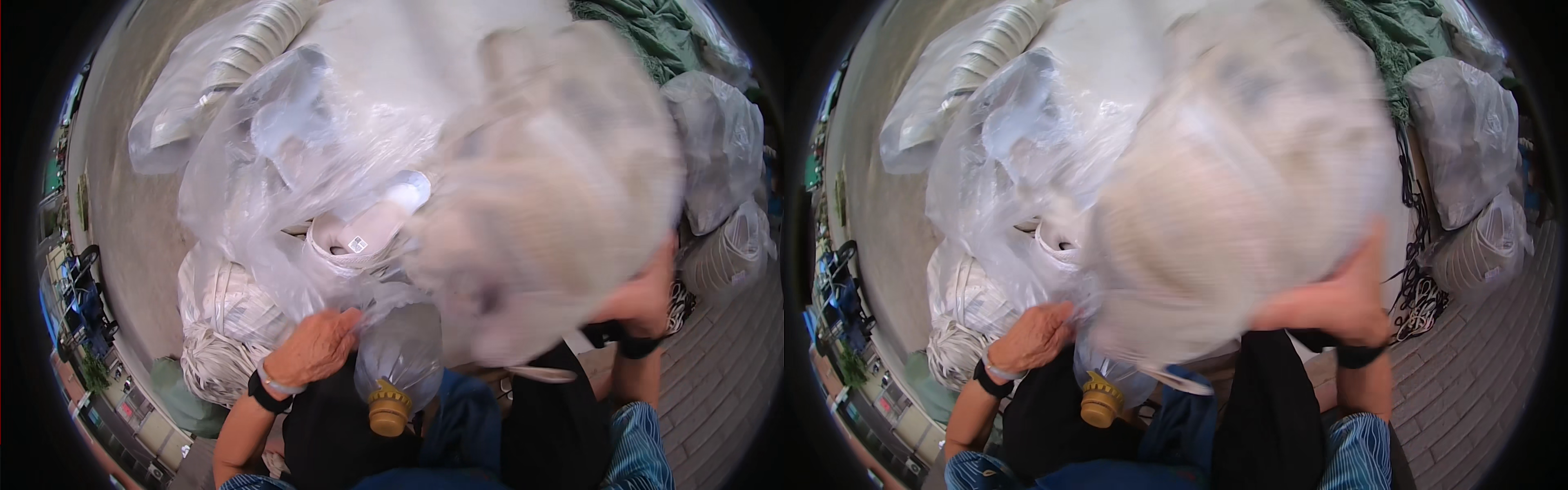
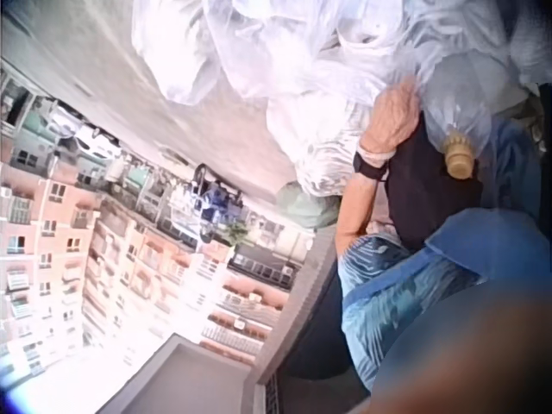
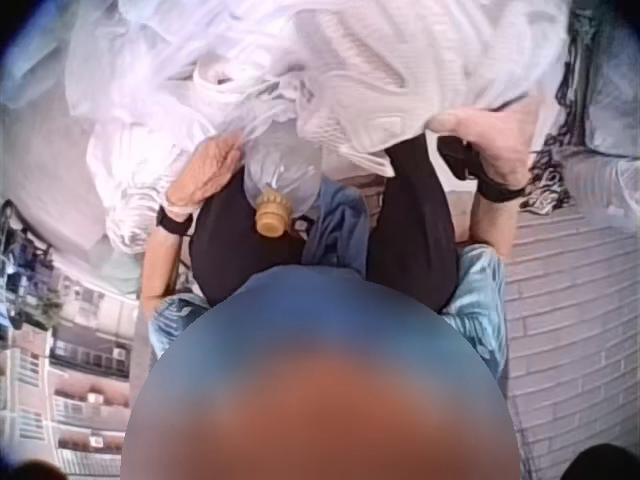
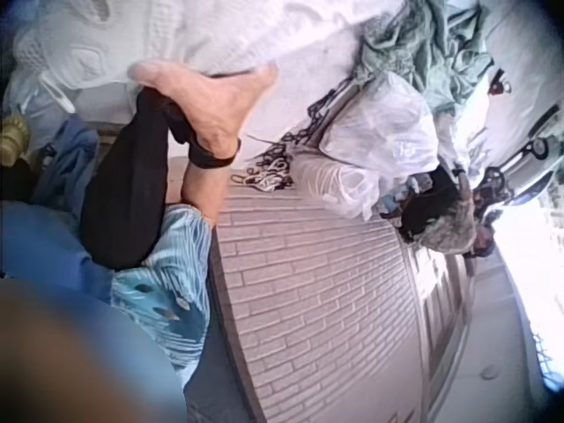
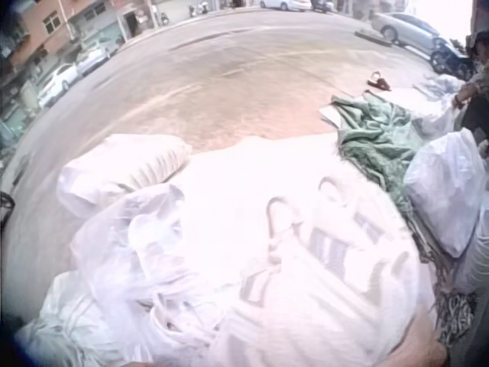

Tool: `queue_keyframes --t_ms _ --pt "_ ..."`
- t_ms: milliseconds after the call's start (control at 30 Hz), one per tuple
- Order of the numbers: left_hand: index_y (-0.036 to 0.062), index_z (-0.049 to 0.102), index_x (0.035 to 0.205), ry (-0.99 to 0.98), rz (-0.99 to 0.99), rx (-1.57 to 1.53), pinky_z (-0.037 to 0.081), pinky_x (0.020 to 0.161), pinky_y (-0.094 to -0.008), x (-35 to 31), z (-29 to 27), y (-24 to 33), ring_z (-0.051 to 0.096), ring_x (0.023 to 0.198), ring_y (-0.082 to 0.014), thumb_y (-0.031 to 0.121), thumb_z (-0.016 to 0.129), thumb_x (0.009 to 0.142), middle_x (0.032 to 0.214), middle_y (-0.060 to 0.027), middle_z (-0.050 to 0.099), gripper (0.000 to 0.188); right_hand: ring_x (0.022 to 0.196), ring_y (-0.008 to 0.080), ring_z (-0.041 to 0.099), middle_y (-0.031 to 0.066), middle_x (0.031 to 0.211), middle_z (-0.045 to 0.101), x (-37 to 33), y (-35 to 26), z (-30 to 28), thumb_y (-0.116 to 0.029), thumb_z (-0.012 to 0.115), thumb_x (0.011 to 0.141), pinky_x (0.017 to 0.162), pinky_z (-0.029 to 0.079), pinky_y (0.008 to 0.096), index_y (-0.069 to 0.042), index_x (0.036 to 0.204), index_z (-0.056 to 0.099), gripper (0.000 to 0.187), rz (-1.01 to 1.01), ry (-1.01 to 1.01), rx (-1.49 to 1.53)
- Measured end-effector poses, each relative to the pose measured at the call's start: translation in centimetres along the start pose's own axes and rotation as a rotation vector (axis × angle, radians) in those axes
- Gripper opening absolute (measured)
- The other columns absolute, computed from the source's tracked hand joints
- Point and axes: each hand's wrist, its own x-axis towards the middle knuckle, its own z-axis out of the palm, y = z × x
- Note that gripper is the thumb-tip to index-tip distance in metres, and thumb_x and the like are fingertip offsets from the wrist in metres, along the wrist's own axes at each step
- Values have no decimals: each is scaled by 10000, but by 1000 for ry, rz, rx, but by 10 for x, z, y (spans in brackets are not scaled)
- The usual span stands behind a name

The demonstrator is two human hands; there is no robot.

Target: Gathering and placing shoe components or partially assembled shoes into plastic bags.

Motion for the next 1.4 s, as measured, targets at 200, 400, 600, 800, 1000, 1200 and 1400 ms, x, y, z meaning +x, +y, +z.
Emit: queue_keyframes --t_ms 200,400,600,800,1000,1200,1400 --pt "9 554 918 -558 -547 -522 442 575 -402 -5 -32 12 577 661 -363 201 556 875 693 -172 579 196 804 164 631 93 894 678 47 57 82 -193 841 589 743 497 282 16 1058 624 558 277 -362 -49" --pt "18 575 987 104 -465 -424 468 683 -349 13 -13 -33 588 805 -344 219 596 854 868 -162 599 242 795 179 636 118 904 680 75 58 101 -211 817 617 746 502 294 41 1037 626 525 122 -342 -115" --pt "8 545 1051 405 -163 64 411 848 -381 47 19 -58 522 989 -331 211 671 761 1014 -145 563 376 747 182 643 134 835 680 102 73 123 -217 795 639 680 511 290 70 943 640 445 159 -227 -32" --pt "40 591 943 28 -175 219 341 955 -472 44 25 -57 524 951 -295 296 705 725 908 -108 567 355 636 209 641 163 717 665 130 81 125 -273 794 611 587 516 316 95 800 655 436 200 -169 -149" --pt "63 618 955 27 -178 153 397 890 -445 40 23 -53 529 924 -272 253 717 712 881 -88 576 324 704 388 648 252 712 639 123 109 173 -395 759 590 668 524 422 93 760 636 531 48 -153 -698" --pt "50 615 902 145 -94 135 437 806 -403 28 29 -57 522 902 -290 213 732 697 875 -93 553 287 704 394 639 268 720 625 121 101 198 -352 753 585 672 514 421 89 743 619 487 -6 -251 -664" --pt "33 616 917 51 -181 112 440 798 -406 37 19 -56 527 911 -304 207 734 699 946 -113 583 303 710 417 625 273 753 620 140 117 207 -369 758 597 665 503 441 83 792 585 521 -126 -237 -701"
